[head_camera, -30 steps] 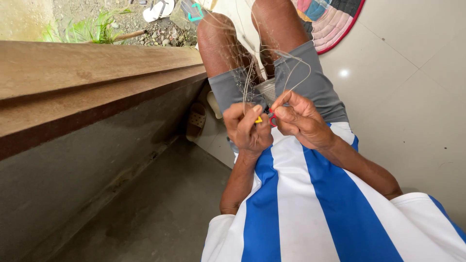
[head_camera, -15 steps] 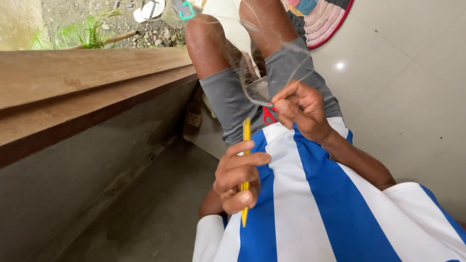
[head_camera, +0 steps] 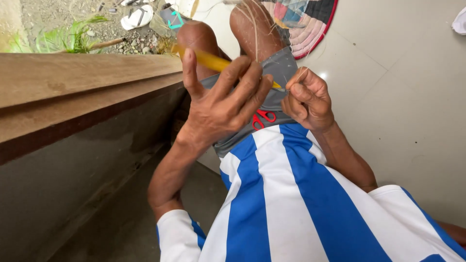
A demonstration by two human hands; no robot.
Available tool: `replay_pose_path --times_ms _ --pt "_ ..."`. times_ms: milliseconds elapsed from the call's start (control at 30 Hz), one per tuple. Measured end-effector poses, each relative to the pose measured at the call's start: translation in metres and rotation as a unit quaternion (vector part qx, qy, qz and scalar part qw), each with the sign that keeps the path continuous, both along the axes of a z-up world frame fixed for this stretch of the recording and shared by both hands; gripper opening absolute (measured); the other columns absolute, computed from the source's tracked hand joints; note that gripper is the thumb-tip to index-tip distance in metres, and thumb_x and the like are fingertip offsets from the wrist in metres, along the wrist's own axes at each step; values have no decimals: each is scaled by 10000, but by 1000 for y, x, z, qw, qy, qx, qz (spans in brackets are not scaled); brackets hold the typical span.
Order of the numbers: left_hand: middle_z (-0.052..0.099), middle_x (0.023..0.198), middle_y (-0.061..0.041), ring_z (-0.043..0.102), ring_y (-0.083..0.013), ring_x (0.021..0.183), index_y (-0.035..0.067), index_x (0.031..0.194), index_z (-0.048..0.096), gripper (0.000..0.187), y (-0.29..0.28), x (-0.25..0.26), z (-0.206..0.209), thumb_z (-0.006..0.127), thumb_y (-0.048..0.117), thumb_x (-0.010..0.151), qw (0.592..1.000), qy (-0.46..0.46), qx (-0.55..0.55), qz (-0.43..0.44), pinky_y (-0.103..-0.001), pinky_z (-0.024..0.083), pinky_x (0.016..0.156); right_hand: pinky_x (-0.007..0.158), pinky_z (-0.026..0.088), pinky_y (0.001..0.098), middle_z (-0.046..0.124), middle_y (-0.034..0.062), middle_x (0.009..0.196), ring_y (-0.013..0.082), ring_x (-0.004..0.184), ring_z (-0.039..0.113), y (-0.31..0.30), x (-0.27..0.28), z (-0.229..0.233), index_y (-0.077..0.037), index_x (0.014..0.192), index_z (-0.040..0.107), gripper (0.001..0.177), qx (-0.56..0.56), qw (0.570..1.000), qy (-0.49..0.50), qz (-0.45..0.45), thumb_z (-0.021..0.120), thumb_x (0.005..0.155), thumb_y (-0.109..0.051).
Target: Repairing or weaving a fine-mesh fishing net using a yellow shuttle tool while sitting on the floor.
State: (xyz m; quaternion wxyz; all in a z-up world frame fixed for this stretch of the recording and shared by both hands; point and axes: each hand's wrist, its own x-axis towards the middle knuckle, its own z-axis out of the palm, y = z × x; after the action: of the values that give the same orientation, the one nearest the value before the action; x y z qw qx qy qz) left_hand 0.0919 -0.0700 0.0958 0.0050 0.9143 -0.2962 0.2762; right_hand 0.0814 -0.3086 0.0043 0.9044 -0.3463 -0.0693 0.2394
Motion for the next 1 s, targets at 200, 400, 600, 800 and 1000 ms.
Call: replay_pose_path --times_ms 200,400,600,800,1000 --pt "750 1355 123 648 -131 1375 378 1284 854 194 2 12 -19 935 261 1152 997 21 12 -73 -713 -28 1358 436 295 178 498 -63 556 26 390 365 -2 1 0 -99 1165 601 84 13 1000 11 7 581 1135 -175" --pt "683 1275 106 630 -116 1373 352 1258 825 133 0 10 -14 851 231 1209 993 13 12 -113 -738 -93 1392 415 328 170 502 -66 556 7 379 349 -4 3 -3 -88 1153 594 108 2 1000 12 7 609 1123 -191" --pt "666 1246 69 625 -164 1339 326 1291 853 166 0 -20 -5 905 234 1164 977 153 -37 -147 -708 -45 1396 691 512 169 619 -35 822 19 693 581 -6 -3 -14 -87 1123 628 104 -120 992 23 -7 668 1091 -177" --pt "644 1146 -36 659 -215 1211 231 1304 821 209 -11 -53 12 865 198 1102 957 223 -88 -163 -752 179 1250 1246 462 361 654 -30 1085 71 1027 585 7 -1 -3 -136 1102 701 56 -228 969 -99 7 696 1050 -158" --pt "699 1167 -12 672 -180 1191 196 1148 805 51 -11 -86 6 828 180 1106 973 166 -80 -138 -728 297 1249 1151 617 397 722 48 912 97 807 685 24 -11 2 -60 1069 706 112 -294 942 -161 -13 765 976 -82"
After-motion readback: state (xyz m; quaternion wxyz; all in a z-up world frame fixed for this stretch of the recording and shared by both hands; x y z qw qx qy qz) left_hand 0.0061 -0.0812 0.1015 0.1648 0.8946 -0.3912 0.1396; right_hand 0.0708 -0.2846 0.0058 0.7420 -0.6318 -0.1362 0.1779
